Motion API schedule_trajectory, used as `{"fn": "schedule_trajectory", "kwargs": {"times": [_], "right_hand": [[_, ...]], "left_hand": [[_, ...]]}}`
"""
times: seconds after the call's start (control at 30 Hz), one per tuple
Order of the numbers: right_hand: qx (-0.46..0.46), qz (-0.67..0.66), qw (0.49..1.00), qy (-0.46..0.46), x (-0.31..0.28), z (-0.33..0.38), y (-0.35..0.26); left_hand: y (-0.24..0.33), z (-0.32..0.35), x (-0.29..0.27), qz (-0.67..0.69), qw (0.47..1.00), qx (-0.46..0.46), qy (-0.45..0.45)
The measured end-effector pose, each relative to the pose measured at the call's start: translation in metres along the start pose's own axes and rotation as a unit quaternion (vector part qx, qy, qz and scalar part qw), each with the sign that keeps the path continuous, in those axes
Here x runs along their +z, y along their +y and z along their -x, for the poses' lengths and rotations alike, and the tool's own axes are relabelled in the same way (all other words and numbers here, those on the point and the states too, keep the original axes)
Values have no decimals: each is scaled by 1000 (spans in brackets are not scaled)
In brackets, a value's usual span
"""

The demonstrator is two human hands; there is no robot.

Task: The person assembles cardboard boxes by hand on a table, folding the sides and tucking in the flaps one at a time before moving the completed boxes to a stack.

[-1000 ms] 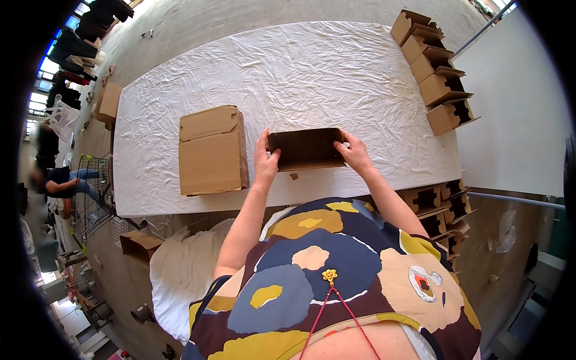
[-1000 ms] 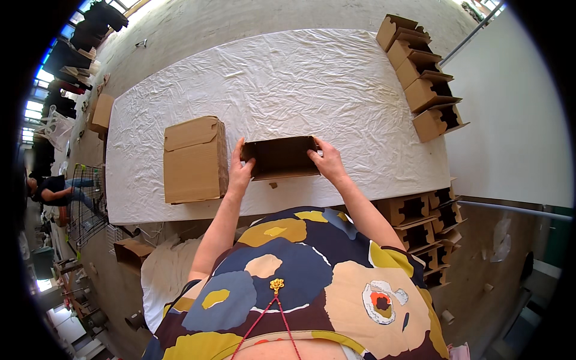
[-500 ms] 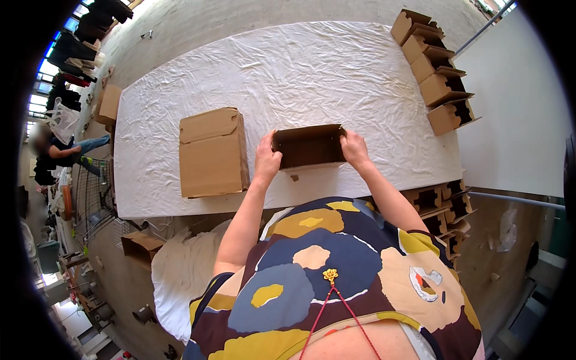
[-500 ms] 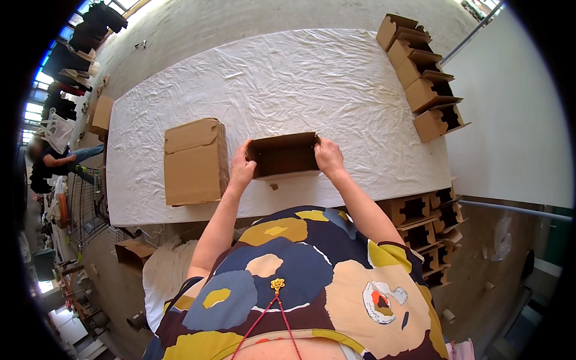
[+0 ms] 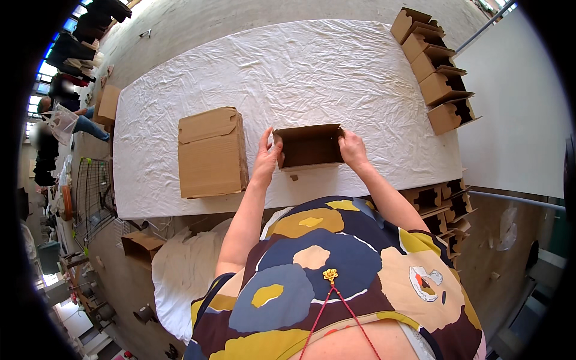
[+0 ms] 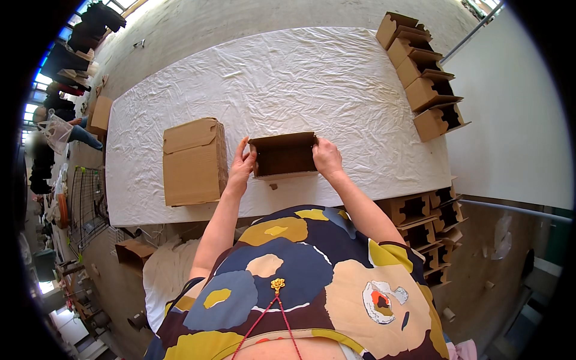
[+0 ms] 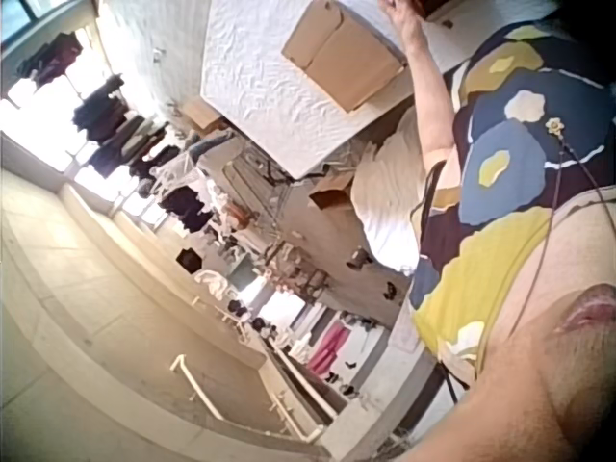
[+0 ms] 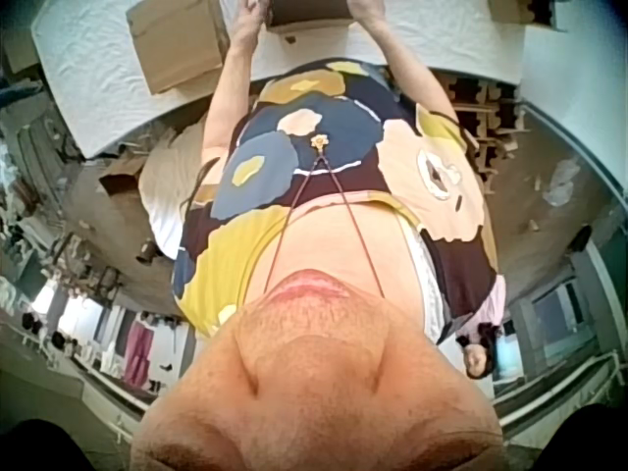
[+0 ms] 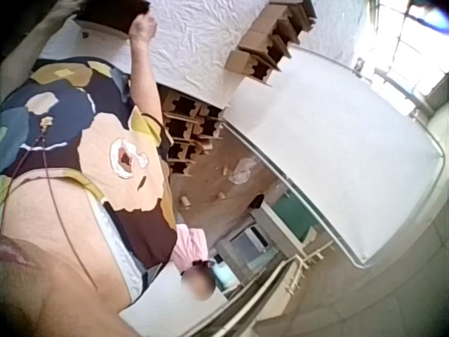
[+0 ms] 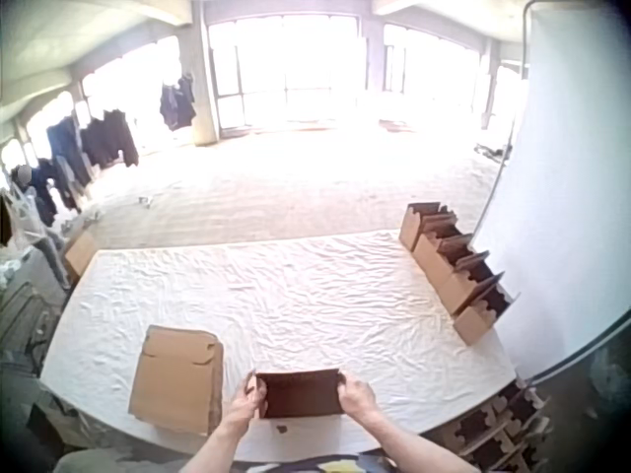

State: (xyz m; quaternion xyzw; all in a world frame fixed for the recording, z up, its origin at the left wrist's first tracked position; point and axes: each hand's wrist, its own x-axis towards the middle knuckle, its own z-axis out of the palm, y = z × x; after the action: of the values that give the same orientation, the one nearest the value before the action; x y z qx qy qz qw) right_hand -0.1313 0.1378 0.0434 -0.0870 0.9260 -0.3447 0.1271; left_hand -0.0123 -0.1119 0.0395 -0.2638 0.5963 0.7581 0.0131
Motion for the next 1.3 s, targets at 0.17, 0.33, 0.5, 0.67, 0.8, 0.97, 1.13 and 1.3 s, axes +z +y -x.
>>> {"fn": "schedule_trajectory", "kwargs": {"times": [0.17,0.33,0.5,0.67,0.8,0.97,1.13,1.3], "right_hand": [[-4,-5,1000,6,1,-1,2],[-26,-39,998,-32,3,-5,12],[119,-401,881,-221,-31,1,17],[94,-380,883,-259,-33,8,32],[87,-389,881,-255,-22,4,31],[65,-350,908,-219,5,-3,27],[11,-259,949,-178,33,-14,47],[-9,-271,947,-171,38,-17,49]], "left_hand": [[-16,-10,18,21,1000,9,0],[-44,-36,0,-111,993,45,9],[-55,-41,-8,-149,986,78,11],[-68,-48,-9,-166,983,74,39],[-76,-54,-12,-195,975,97,44],[-83,-61,-17,-210,972,91,46],[-83,-61,-18,-230,967,99,42],[-79,-60,-18,-228,969,95,23]]}}
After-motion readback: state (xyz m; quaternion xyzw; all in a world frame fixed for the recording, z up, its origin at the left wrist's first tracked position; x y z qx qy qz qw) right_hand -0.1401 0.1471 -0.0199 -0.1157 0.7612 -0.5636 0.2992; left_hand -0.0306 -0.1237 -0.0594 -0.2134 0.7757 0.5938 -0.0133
